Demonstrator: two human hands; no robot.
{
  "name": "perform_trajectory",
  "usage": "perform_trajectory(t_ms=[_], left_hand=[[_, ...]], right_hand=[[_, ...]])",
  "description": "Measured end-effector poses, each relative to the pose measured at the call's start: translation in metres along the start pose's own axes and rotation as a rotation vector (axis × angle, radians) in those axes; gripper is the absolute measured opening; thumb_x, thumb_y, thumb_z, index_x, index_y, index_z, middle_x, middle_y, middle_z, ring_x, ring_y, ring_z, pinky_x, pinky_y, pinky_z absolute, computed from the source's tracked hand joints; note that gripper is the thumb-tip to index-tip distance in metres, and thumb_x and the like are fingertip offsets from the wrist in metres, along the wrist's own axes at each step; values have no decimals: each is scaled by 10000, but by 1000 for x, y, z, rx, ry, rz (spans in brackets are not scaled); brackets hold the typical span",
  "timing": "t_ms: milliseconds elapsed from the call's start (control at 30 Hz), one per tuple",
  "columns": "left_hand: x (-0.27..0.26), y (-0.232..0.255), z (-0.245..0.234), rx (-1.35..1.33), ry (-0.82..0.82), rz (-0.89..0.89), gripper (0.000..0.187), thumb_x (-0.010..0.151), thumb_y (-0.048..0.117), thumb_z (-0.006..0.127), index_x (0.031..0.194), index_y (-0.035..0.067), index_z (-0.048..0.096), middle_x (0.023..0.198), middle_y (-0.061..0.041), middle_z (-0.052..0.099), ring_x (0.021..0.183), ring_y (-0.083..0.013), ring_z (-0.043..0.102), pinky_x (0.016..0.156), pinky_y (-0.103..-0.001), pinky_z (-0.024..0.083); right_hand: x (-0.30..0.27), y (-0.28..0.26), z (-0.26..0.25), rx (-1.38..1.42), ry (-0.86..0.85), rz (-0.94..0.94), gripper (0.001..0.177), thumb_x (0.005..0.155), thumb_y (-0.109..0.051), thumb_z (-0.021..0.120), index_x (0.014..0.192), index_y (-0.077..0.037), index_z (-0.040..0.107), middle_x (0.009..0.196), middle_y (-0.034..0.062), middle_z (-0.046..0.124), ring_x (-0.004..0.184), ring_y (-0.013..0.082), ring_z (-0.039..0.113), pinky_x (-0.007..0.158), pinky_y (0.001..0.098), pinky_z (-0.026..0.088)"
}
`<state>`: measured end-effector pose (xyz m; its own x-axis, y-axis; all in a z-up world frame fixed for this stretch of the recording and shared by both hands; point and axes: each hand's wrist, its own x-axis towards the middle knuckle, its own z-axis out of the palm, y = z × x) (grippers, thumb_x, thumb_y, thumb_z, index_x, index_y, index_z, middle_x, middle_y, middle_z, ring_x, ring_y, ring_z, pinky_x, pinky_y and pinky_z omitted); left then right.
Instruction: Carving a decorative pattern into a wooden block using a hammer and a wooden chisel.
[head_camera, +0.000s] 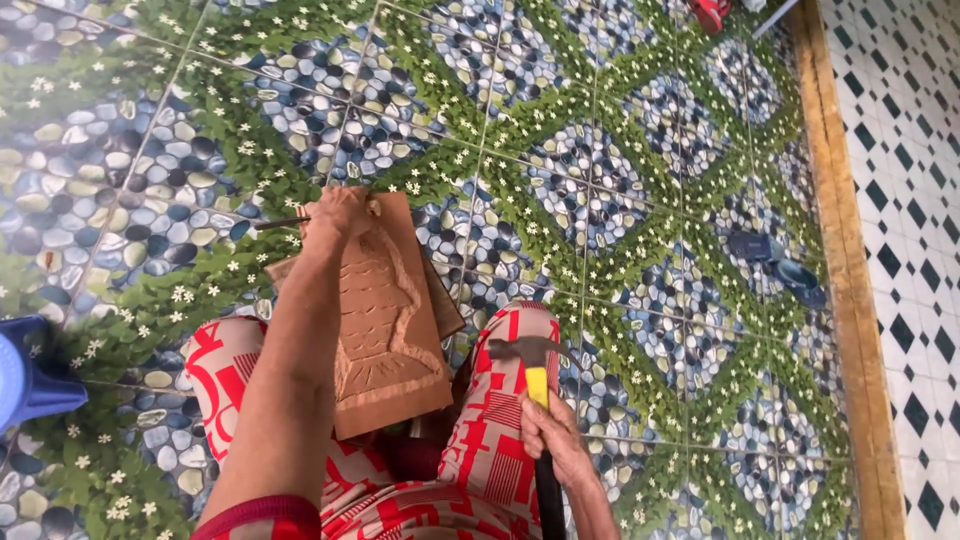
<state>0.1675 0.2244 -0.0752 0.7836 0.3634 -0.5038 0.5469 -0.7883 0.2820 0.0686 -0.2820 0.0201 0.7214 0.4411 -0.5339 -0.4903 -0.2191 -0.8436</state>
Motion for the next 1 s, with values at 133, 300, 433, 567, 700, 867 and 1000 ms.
perform_trajectory(t_ms=[133,300,433,567,700,867,1000], left_hand=[[-2,-8,6,10,30,22,355,1033,437,496,1323,238,546,1156,-53,610,1149,-260,519,940,-540,526],[62,-33,67,79,194,61,480,1033,494,344,1449,324,512,1416,9,654,1417,-213,506,1189,-480,385],[77,-35,79,10,178,-15,500,982,473,421,1459,374,534,1379,-23,662,1373,-289,530,996,-665,501],[29,-23,40,-22,171,-46,495,963,471,450,1427,368,587,1361,-39,679,1363,-295,534,1003,-676,489],[-3,-10,20,3,192,-84,486,944,464,480,1423,426,559,1334,16,679,1353,-268,541,1013,-674,487],[-4,-12,15,-21,165,-68,472,958,461,458,1418,423,557,1323,17,669,1330,-285,561,990,-602,528],[-1,-12,11,-65,134,-65,470,932,426,494,1390,401,593,1333,16,680,1323,-292,586,998,-583,538]], right_hand=[[18,-53,42,30,-91,95,190,1078,-125,475,1201,-16,571,636,7,538,448,96,468,386,229,396],[110,-65,69,188,-27,-131,243,979,-54,551,1221,-53,530,608,78,517,399,144,529,398,276,437],[199,-27,36,438,-95,131,210,994,-114,636,1189,-165,575,861,58,567,693,166,569,617,287,539],[252,19,7,332,-141,314,95,1001,-97,618,1071,-138,569,757,70,539,615,166,548,521,286,515],[230,-11,23,303,-142,447,139,998,-112,641,1087,-123,534,771,120,572,609,201,551,499,308,511],[234,12,13,123,-92,491,725,966,-169,734,1558,-181,316,806,134,586,595,195,566,466,335,531],[232,32,2,-5,-103,462,748,985,-214,702,1596,-195,271,792,112,603,573,183,599,434,340,552]])
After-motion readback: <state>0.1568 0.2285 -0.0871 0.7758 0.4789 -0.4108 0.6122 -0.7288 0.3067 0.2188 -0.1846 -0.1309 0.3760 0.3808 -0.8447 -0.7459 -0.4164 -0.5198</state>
